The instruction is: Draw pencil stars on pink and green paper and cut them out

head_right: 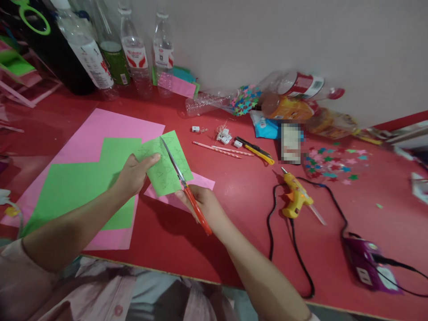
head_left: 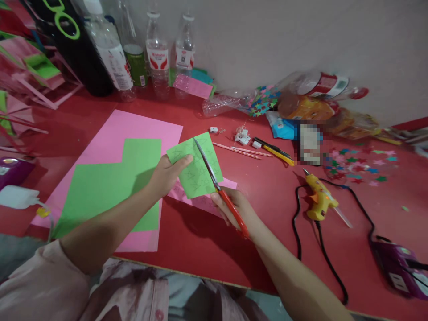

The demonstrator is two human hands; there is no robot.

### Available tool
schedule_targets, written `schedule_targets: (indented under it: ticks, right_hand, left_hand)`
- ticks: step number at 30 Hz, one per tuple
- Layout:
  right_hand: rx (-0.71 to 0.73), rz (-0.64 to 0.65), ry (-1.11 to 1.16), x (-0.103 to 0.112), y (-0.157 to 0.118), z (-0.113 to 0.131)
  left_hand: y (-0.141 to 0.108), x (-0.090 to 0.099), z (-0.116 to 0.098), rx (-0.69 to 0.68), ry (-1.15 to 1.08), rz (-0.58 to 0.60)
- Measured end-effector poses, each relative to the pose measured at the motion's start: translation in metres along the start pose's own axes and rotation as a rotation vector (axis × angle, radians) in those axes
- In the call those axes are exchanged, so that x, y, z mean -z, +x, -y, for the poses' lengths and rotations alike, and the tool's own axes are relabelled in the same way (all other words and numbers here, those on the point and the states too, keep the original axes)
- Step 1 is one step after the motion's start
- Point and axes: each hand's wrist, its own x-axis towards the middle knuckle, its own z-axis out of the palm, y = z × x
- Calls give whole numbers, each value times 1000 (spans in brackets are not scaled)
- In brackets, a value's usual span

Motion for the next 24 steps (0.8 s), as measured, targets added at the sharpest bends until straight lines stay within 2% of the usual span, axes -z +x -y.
schedule_targets:
  ticks: [12, 20, 24]
  right_hand:
    - [-25, -44, -1, 0, -1, 1]
    - [-38, -54, 26, 1, 0, 4]
    - [-19, -72, 111, 0, -1, 7]
  left_hand:
    - [0, -1, 0, 72, 76, -17]
    - [1, 1, 7, 69, 8, 16]
    - [2, 1, 9, 79, -15, 37]
